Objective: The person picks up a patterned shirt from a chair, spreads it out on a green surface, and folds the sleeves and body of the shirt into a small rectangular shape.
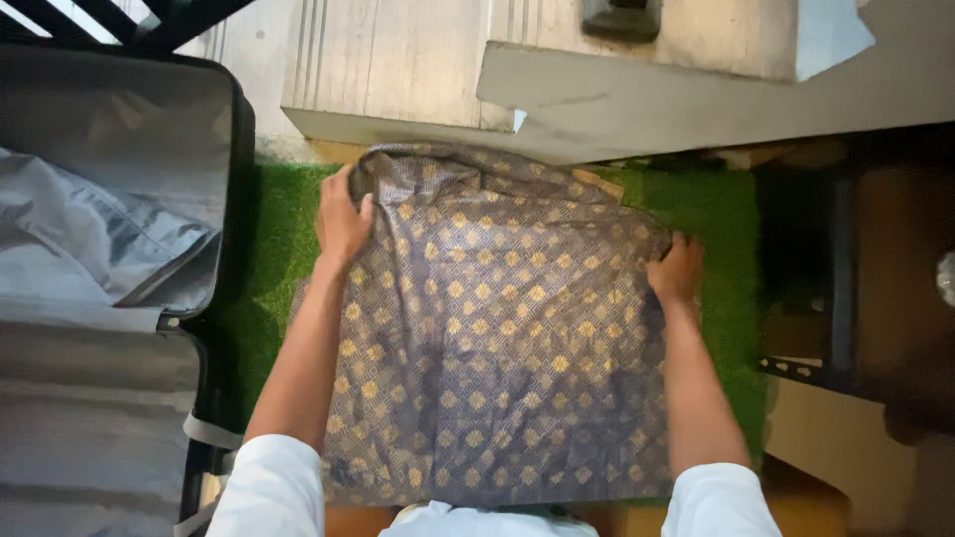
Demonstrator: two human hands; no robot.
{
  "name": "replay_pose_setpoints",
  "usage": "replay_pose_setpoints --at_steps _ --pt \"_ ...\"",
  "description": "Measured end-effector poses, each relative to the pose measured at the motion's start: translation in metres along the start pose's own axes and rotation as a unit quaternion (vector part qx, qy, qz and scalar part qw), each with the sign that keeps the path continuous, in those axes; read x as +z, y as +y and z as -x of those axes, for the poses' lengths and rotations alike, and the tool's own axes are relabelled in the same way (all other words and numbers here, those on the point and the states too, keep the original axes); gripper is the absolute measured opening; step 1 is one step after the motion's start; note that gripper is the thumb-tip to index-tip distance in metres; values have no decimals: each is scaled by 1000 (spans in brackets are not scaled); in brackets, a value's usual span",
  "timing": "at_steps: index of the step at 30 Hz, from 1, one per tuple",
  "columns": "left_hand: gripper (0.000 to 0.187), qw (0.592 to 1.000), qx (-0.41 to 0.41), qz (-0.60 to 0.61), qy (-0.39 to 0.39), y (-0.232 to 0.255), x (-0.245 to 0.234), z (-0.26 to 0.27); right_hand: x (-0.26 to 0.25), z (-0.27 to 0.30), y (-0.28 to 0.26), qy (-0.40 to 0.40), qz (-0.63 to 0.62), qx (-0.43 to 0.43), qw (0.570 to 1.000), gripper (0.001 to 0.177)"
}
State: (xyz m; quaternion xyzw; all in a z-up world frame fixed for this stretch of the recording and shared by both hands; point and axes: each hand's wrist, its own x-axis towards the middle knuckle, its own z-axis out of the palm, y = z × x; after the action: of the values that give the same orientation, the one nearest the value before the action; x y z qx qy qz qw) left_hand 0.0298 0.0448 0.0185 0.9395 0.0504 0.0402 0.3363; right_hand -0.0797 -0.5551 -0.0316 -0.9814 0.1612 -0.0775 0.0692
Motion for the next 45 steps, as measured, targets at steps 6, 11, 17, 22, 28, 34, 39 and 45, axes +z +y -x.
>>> replay_pose_setpoints --at_steps 6,11,17,22,28,34,39,45 --pt "78 996 22 85 -4 -54 16 -10 -14 -13 -8 -42 -123 52 990 30" --pt "46 947 -96 275 -138 -48 32 -48 -9 -29 -7 -83 -367 217 901 21" --pt "11 941 -172 245 -159 -10 -5 -67 4 -53 22 13 -455 132 881 11" --pt "13 980 -67 180 -50 39 -24 -73 0 -81 19 48 -353 92 930 10" --pt "19 995 73 46 55 39 -11 -94 -5 -101 6 104 -265 101 953 11" --pt "36 988 110 59 87 55 -6 -3 -32 -4 -65 130 -132 -32 982 57" --pt "52 993 107 -21 36 68 15 161 -41 131 -159 -40 -155 -180 970 69" --pt "78 959 17 -276 -70 22 -15 201 -24 175 -96 -130 18 -163 978 74"
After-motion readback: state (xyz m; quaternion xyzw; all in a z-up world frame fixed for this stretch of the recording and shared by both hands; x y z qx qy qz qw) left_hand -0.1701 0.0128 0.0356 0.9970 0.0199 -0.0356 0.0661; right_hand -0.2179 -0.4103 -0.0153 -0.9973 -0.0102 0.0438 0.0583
